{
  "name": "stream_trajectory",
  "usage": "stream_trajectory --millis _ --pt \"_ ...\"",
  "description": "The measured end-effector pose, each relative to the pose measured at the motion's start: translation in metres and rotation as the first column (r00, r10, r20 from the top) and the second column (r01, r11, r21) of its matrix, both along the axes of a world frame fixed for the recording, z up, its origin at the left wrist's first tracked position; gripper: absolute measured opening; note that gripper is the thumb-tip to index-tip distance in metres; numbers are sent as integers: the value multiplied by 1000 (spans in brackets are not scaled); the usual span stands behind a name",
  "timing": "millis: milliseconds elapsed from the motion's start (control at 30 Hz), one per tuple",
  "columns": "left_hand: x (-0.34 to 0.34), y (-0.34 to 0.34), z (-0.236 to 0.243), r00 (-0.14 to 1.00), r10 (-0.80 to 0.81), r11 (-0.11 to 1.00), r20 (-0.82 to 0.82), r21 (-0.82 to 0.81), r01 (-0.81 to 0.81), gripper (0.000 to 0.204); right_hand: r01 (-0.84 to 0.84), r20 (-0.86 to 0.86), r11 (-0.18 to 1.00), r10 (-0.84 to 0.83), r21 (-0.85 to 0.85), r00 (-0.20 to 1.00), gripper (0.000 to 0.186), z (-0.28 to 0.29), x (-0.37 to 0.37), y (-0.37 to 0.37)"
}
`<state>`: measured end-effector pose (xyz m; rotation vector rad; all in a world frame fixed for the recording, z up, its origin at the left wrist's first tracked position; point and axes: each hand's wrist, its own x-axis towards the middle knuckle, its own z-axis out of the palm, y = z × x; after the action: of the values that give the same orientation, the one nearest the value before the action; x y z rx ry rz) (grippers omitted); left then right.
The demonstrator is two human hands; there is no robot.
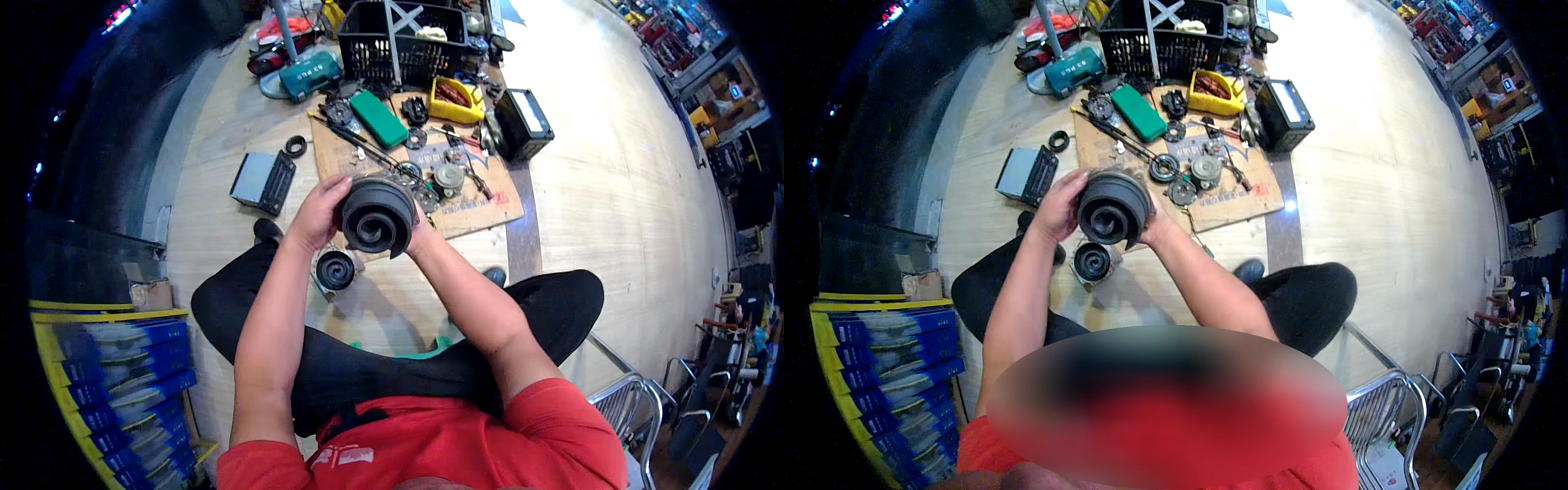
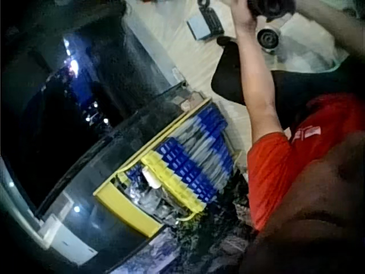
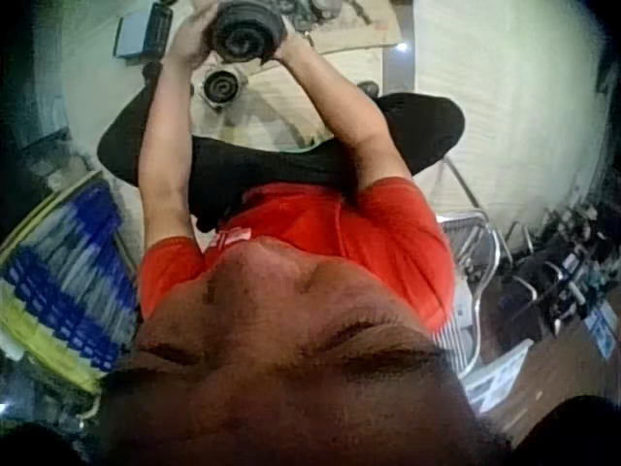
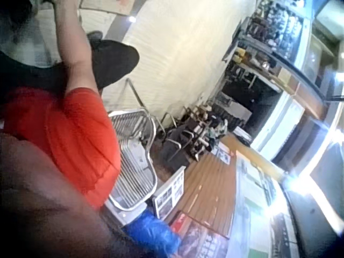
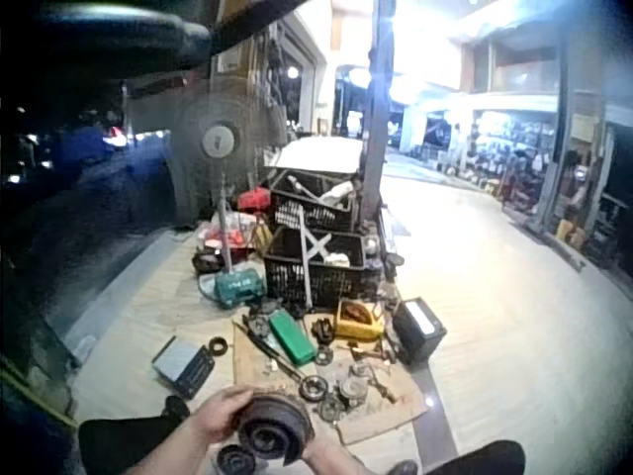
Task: The person assembles a motor component by inserting internal coils and small parts into a metal housing, then uses pliers to secure a long spring-like piece into the assembly.
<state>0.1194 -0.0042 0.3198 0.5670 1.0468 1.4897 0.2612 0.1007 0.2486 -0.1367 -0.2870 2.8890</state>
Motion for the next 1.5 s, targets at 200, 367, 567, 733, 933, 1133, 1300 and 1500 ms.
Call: stream_trajectory --millis 200,367,567,733,933,1133,1300,1500 --pt "34 -35 -29 784 352 934 511 -134 -332 35 -174 467 985 147 16 872 53 67 15 -7" --pt "78 -36 -47 744 363 927 562 -134 -351 34 -219 745 966 45 137 666 50 58 63 -7" --pt "95 -28 -56 808 394 919 439 -181 -350 26 -113 618 708 -512 697 597 49 15 104 18" --pt "99 -17 -69 857 384 923 343 -175 -344 23 -269 564 614 -353 742 747 31 35 120 40" --pt "107 -7 -78 874 385 917 295 -230 -326 18 -398 589 462 -414 793 694 28 15 128 46" --pt "107 -3 -94 878 393 911 274 -249 -330 18 -414 574 415 -415 810 706 27 14 133 50" --pt "109 -3 -90 904 347 926 249 -247 -287 18 -462 565 326 -502 825 655 27 6 130 46" --pt "107 -5 -85 914 284 944 290 -249 -214 23 -437 466 204 -591 876 659 28 3 128 38"
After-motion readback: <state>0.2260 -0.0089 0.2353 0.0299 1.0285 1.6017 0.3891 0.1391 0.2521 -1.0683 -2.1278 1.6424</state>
